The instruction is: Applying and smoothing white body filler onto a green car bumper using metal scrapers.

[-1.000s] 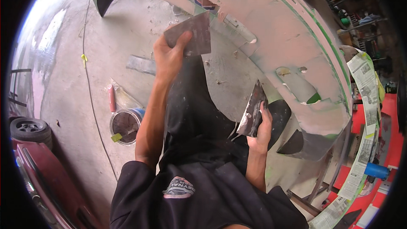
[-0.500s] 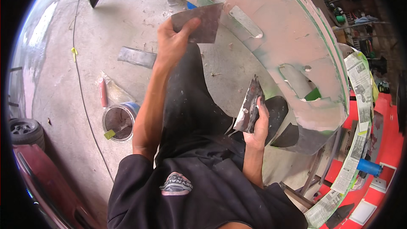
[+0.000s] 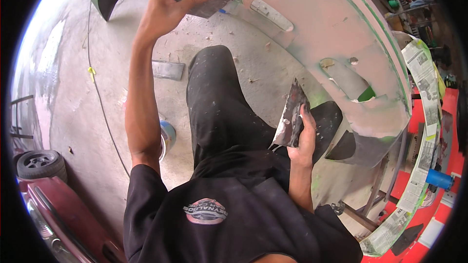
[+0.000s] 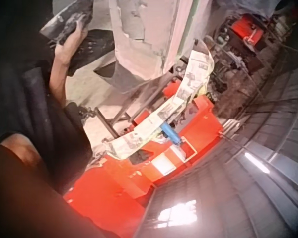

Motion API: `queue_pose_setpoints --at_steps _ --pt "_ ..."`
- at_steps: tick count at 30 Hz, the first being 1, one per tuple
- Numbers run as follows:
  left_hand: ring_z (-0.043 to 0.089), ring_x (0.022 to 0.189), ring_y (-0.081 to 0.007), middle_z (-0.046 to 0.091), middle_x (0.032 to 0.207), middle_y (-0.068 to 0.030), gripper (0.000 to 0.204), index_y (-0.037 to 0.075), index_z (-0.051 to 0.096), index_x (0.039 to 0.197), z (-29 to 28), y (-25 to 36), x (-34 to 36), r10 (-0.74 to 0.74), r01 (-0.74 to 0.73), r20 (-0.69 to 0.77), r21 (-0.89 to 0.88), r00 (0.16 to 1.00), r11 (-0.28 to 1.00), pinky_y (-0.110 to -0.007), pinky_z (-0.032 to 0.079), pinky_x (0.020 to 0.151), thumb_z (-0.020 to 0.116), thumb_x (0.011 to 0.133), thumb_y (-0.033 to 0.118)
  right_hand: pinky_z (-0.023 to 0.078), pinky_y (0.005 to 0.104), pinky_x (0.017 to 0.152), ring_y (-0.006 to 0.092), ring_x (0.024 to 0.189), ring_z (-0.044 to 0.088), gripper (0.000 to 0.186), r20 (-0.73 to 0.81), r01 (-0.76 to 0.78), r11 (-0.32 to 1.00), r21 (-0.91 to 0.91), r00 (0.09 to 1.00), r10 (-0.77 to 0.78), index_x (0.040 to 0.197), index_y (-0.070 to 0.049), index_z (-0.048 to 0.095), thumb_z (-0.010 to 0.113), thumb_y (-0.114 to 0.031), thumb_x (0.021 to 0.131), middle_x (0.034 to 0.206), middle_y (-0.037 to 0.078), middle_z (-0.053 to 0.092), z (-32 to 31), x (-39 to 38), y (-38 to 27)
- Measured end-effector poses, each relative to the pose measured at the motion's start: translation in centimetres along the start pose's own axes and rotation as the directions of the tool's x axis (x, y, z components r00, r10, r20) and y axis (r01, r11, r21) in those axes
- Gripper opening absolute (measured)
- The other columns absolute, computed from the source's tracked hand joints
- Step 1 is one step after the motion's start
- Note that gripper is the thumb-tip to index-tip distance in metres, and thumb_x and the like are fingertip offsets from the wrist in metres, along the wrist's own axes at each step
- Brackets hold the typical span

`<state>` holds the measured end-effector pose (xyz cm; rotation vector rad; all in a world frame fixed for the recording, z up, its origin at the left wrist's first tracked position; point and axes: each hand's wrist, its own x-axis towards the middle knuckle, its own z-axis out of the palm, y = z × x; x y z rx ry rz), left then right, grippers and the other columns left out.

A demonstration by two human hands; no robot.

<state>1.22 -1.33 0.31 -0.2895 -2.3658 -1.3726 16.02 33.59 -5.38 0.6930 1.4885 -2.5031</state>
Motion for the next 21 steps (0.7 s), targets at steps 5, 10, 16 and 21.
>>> queue_pose_setpoints --at_steps 5,10,16,21 --pt "0.062 0.072 -0.0095 0.072 0.081 -0.0067 0.033 -0.003 0.070 0.096 -0.5 0.2 1.0 0.085 -0.088 0.038 0.063 0.996 0.994 -0.026 0.049 0.070 0.074 0.084 0.028 0.047 0.0274 0.077 0.0113 0.088 0.061 0.025 0.013 0.011 0.999 0.036 1.000 -0.011 0.113 -0.005 0.060 0.055 -0.024 0.097 0.100 0.001 0.064 -0.6 -0.3 -0.1" --pt "0.065 0.073 -0.0114 0.072 0.082 -0.0086 0.036 -0.003 0.070 0.098 -0.8 0.0 1.4 0.048 -0.059 0.070 0.158 0.996 0.986 -0.028 0.050 0.071 0.075 0.083 0.030 0.047 0.0276 0.077 0.0114 0.088 0.061 0.025 0.016 0.014 0.999 0.044 1.000 -0.014 0.112 -0.005 0.060 0.056 -0.024 0.097 0.099 0.001 0.064 -0.8 -0.5 -0.2" --pt "0.066 0.075 -0.0119 0.073 0.086 -0.0093 0.035 -0.002 0.071 0.100 -0.8 -0.3 1.6 0.072 -0.091 0.095 0.215 0.993 0.972 -0.027 0.051 0.073 0.074 0.085 0.029 0.047 0.0273 0.077 0.0113 0.088 0.061 0.024 0.018 0.021 0.999 0.048 1.000 -0.022 0.111 -0.004 0.060 0.056 -0.023 0.097 0.099 0.001 0.064 -0.9 -0.5 -0.1" --pt "0.066 0.077 -0.0117 0.073 0.088 -0.0090 0.032 0.001 0.072 0.102 -0.9 -0.6 1.8 0.107 -0.122 0.117 0.127 0.987 0.984 -0.027 0.051 0.075 0.073 0.085 0.028 0.048 0.0277 0.077 0.0116 0.087 0.061 0.020 0.012 0.047 0.996 0.073 0.999 -0.048 0.107 -0.006 0.061 0.058 -0.022 0.096 0.097 0.001 0.065 -0.9 -0.6 -0.1"
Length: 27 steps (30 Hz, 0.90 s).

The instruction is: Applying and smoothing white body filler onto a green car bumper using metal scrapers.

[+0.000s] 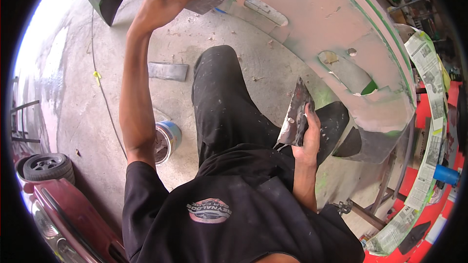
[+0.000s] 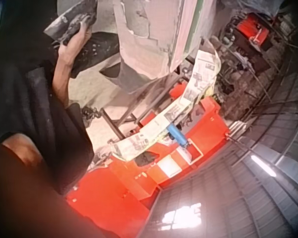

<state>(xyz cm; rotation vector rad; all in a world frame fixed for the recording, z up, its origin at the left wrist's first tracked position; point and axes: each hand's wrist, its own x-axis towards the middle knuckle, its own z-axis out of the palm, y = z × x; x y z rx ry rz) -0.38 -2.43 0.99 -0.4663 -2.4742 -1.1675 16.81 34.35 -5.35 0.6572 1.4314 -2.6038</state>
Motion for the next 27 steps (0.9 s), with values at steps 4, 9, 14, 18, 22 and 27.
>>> queue_pose_setpoints --at_steps 4,9,14,18,22,27 --pt "0.066 0.078 -0.0113 0.073 0.089 -0.0074 0.030 0.003 0.072 0.103 -0.2 0.2 0.2 0.037 -0.038 0.019 0.069 0.999 0.997 -0.027 0.051 0.075 0.073 0.085 0.028 0.048 0.0278 0.076 0.0118 0.086 0.062 0.020 -0.001 -0.029 1.000 -0.010 1.000 0.029 0.106 -0.006 0.061 0.058 -0.023 0.096 0.097 0.001 0.065 0.1 0.0 0.0" --pt "0.066 0.079 -0.0117 0.073 0.090 -0.0072 0.030 0.004 0.072 0.105 -0.2 0.8 0.5 0.058 -0.060 0.045 0.039 0.997 0.997 -0.027 0.051 0.076 0.073 0.086 0.028 0.048 0.0268 0.074 0.0116 0.083 0.061 0.020 -0.011 0.004 1.000 -0.003 1.000 -0.004 0.107 -0.006 0.061 0.059 -0.023 0.096 0.095 0.000 0.064 0.2 0.0 0.1" --pt "0.064 0.082 -0.0103 0.072 0.092 -0.0066 0.031 0.002 0.069 0.107 0.2 0.8 0.4 0.054 -0.049 0.040 -0.115 0.998 0.992 -0.027 0.050 0.078 0.073 0.085 0.023 0.047 0.0265 0.074 0.0109 0.082 0.061 0.019 -0.043 -0.030 0.999 -0.036 0.999 0.028 0.105 -0.007 0.061 0.059 -0.024 0.096 0.094 -0.001 0.063 0.2 0.1 0.1" --pt "0.063 0.080 -0.0118 0.072 0.091 -0.0069 0.029 0.002 0.069 0.105 0.5 0.5 0.3 0.083 -0.080 0.050 -0.055 0.995 0.995 -0.028 0.050 0.077 0.073 0.085 0.022 0.047 0.0266 0.073 0.0104 0.082 0.060 0.018 -0.055 -0.003 0.999 -0.045 0.998 0.001 0.102 -0.007 0.061 0.059 -0.024 0.095 0.092 -0.001 0.063 0.3 0.0 -0.1" --pt "0.061 0.075 -0.0126 0.071 0.087 -0.0090 0.026 0.001 0.069 0.103 1.2 0.7 -0.3 0.083 -0.082 0.048 -0.025 0.995 0.996 -0.029 0.049 0.073 0.072 0.085 0.019 0.048 0.0267 0.072 0.0105 0.081 0.061 0.018 -0.056 -0.027 0.999 -0.038 0.998 0.025 0.101 -0.008 0.061 0.059 -0.024 0.095 0.092 -0.001 0.063 0.4 0.0 -0.2" --pt "0.054 0.065 -0.0123 0.069 0.080 -0.0082 0.021 0.001 0.070 0.100 1.9 1.3 -1.9 0.124 -0.134 0.130 0.076 0.984 0.988 -0.029 0.046 0.060 0.070 0.084 0.014 0.048 0.0273 0.072 0.0106 0.082 0.061 0.020 -0.058 0.008 0.999 -0.037 0.998 -0.010 0.105 -0.007 0.062 0.059 -0.024 0.096 0.093 -0.001 0.064 0.3 0.1 -0.1"
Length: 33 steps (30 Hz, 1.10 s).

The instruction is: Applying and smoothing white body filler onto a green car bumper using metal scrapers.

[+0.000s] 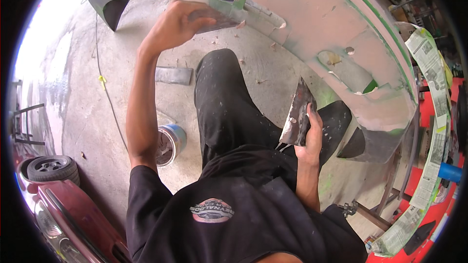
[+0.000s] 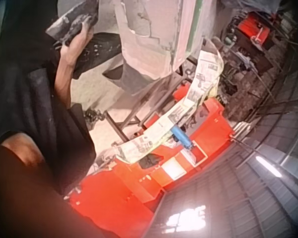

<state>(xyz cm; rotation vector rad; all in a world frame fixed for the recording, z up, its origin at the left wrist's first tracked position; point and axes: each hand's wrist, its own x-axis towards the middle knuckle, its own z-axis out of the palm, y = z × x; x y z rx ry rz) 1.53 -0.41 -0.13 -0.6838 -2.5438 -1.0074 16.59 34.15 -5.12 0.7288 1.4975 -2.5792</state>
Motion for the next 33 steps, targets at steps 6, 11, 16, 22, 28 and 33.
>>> queue_pose_setpoints --at_steps 6,11,16,22,28,33 --pt "0.051 0.060 -0.0104 0.069 0.076 -0.0071 0.023 0.001 0.070 0.103 -1.6 0.3 -0.9 -0.068 0.063 -0.026 -0.166 0.997 0.984 -0.028 0.044 0.055 0.071 0.085 0.015 0.048 0.0274 0.071 0.0109 0.081 0.061 0.019 0.021 -0.002 1.000 0.010 1.000 0.002 0.104 -0.006 0.061 0.059 -0.023 0.095 0.093 0.000 0.064 -0.1 0.0 -0.1" --pt "0.058 0.066 -0.0074 0.071 0.081 -0.0062 0.022 0.002 0.070 0.104 -0.8 0.2 -0.5 -0.071 0.036 -0.132 -0.252 0.989 0.967 -0.027 0.049 0.064 0.070 0.086 0.015 0.048 0.0270 0.073 0.0105 0.083 0.061 0.021 0.028 -0.039 0.999 0.010 0.999 0.039 0.104 -0.005 0.061 0.060 -0.023 0.095 0.095 0.000 0.064 -0.1 0.0 0.0" --pt "0.060 0.065 -0.0122 0.069 0.077 -0.0133 0.021 0.001 0.070 0.102 1.5 0.5 -1.3 -0.194 0.214 0.165 -0.112 0.967 0.970 -0.029 0.050 0.065 0.068 0.085 0.013 0.047 0.0264 0.075 0.0097 0.084 0.060 0.024 0.063 -0.045 0.999 0.018 0.997 0.044 0.108 -0.003 0.061 0.061 -0.023 0.095 0.097 0.000 0.063 -0.2 0.2 0.1" --pt "0.056 0.060 -0.0104 0.066 0.070 -0.0100 0.021 0.002 0.070 0.099 5.3 4.9 -5.4 -0.277 0.276 0.060 -0.414 0.959 0.867 -0.030 0.046 0.057 0.069 0.084 0.016 0.047 0.0252 0.073 0.0084 0.081 0.059 0.022 0.018 -0.032 0.998 0.053 0.999 0.031 0.106 -0.005 0.062 0.061 -0.023 0.095 0.093 -0.002 0.062 0.6 0.7 0.2" --pt "0.057 0.070 -0.0068 0.066 0.072 -0.0041 0.026 -0.005 0.068 0.101 7.7 11.4 -8.6 -0.644 0.510 -0.016 -0.595 0.765 0.621 -0.024 0.046 0.064 0.069 0.084 0.014 0.044 0.0212 0.064 0.0033 0.069 0.055 0.016 0.051 0.033 0.999 0.033 0.998 -0.035 0.097 -0.009 0.064 0.062 -0.025 0.094 0.080 -0.005 0.060 3.0 1.2 0.0" --pt "0.062 0.076 -0.0115 0.068 0.081 -0.0093 0.026 -0.005 0.066 0.108 9.0 15.9 -10.5 -0.606 0.456 -0.142 -0.532 0.783 0.714 -0.025 0.048 0.071 0.065 0.085 0.008 0.046 0.0226 0.064 0.0045 0.072 0.058 0.020 0.035 0.040 0.995 0.088 0.998 -0.044 0.100 -0.006 0.064 0.060 -0.025 0.095 0.085 -0.002 0.063 5.1 1.3 -0.3"
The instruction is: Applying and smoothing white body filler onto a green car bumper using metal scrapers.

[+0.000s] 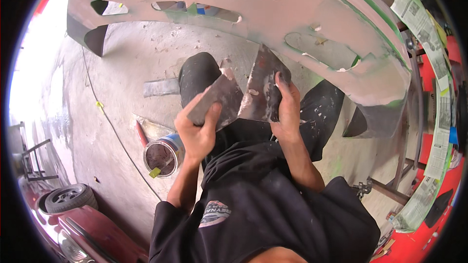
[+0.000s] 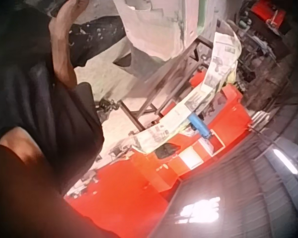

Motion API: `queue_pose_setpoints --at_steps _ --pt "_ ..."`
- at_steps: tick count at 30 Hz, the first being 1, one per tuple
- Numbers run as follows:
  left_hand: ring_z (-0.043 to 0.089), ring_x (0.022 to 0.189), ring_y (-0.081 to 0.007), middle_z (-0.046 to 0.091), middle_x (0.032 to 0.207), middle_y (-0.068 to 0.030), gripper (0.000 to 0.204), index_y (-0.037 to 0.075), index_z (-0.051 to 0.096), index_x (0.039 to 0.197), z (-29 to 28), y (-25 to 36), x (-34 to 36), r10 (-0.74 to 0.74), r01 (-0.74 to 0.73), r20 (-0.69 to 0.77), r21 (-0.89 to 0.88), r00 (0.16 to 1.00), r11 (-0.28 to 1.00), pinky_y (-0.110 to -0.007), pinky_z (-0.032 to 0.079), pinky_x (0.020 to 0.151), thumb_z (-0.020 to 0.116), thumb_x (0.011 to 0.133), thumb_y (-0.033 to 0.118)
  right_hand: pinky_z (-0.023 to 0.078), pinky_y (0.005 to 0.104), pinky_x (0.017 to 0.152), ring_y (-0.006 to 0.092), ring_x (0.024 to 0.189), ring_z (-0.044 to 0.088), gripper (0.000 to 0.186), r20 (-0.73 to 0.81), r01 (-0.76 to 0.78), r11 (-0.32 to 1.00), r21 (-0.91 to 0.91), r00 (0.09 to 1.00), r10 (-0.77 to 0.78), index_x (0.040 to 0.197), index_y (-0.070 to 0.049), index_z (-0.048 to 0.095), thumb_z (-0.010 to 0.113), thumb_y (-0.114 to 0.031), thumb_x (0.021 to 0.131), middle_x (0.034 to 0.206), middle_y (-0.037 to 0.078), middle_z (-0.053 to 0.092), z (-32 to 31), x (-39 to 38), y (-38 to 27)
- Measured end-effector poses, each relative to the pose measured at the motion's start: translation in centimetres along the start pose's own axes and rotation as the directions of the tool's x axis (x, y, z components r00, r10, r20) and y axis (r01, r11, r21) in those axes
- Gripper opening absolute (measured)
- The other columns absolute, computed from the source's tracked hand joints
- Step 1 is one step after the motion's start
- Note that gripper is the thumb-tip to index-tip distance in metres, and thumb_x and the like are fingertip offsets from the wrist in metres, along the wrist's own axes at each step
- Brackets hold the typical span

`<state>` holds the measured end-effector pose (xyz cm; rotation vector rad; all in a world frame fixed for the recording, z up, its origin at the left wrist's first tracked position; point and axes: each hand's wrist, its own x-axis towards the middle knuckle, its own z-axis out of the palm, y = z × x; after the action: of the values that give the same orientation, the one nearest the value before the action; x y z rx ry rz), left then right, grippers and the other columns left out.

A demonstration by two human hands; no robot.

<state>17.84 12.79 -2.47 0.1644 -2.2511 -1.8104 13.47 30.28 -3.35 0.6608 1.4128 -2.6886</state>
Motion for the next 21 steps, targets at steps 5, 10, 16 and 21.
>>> queue_pose_setpoints --at_steps 5,10,16,21 --pt "0.067 0.085 -0.0270 0.067 0.100 -0.0206 0.032 -0.007 0.064 0.112 1.6 0.5 -2.7 0.333 -0.334 0.034 0.128 0.942 0.934 -0.030 0.051 0.077 0.063 0.080 -0.010 0.047 0.0235 0.064 0.0061 0.073 0.059 0.021 0.006 -0.005 0.997 0.071 1.000 0.005 0.102 -0.004 0.063 0.059 -0.023 0.096 0.087 0.000 0.063 1.1 0.0 0.4" --pt "0.065 0.081 -0.0262 0.064 0.100 -0.0204 0.037 -0.006 0.065 0.110 3.2 0.4 -5.0 0.370 -0.375 0.075 0.077 0.926 0.924 -0.029 0.051 0.071 0.065 0.074 -0.015 0.048 0.0242 0.068 0.0068 0.077 0.059 0.022 0.064 -0.048 0.990 0.135 0.997 0.039 0.106 -0.003 0.062 0.058 -0.023 0.097 0.092 0.001 0.064 1.5 -0.3 0.6" --pt "0.065 0.079 -0.0165 0.068 0.087 -0.0110 0.023 -0.003 0.068 0.106 -0.4 -1.6 -5.4 -0.029 0.005 0.247 0.097 0.969 0.995 -0.025 0.048 0.069 0.063 0.083 -0.001 0.050 0.0269 0.072 0.0098 0.081 0.063 0.027 0.139 -0.083 0.994 0.077 0.988 0.072 0.111 -0.003 0.061 0.058 -0.025 0.096 0.097 0.003 0.065 0.2 1.0 0.6" --pt "0.060 0.072 -0.0080 0.068 0.082 -0.0032 0.020 -0.005 0.069 0.097 -4.3 -2.6 -3.8 -0.409 0.387 -0.031 -0.267 0.912 0.883 -0.025 0.048 0.064 0.064 0.091 0.014 0.054 0.0313 0.077 0.0195 0.086 0.067 0.031 0.342 -0.340 0.931 0.135 0.898 0.278 0.110 -0.001 0.060 0.053 -0.028 0.098 0.090 0.008 0.067 -1.1 1.7 1.4"
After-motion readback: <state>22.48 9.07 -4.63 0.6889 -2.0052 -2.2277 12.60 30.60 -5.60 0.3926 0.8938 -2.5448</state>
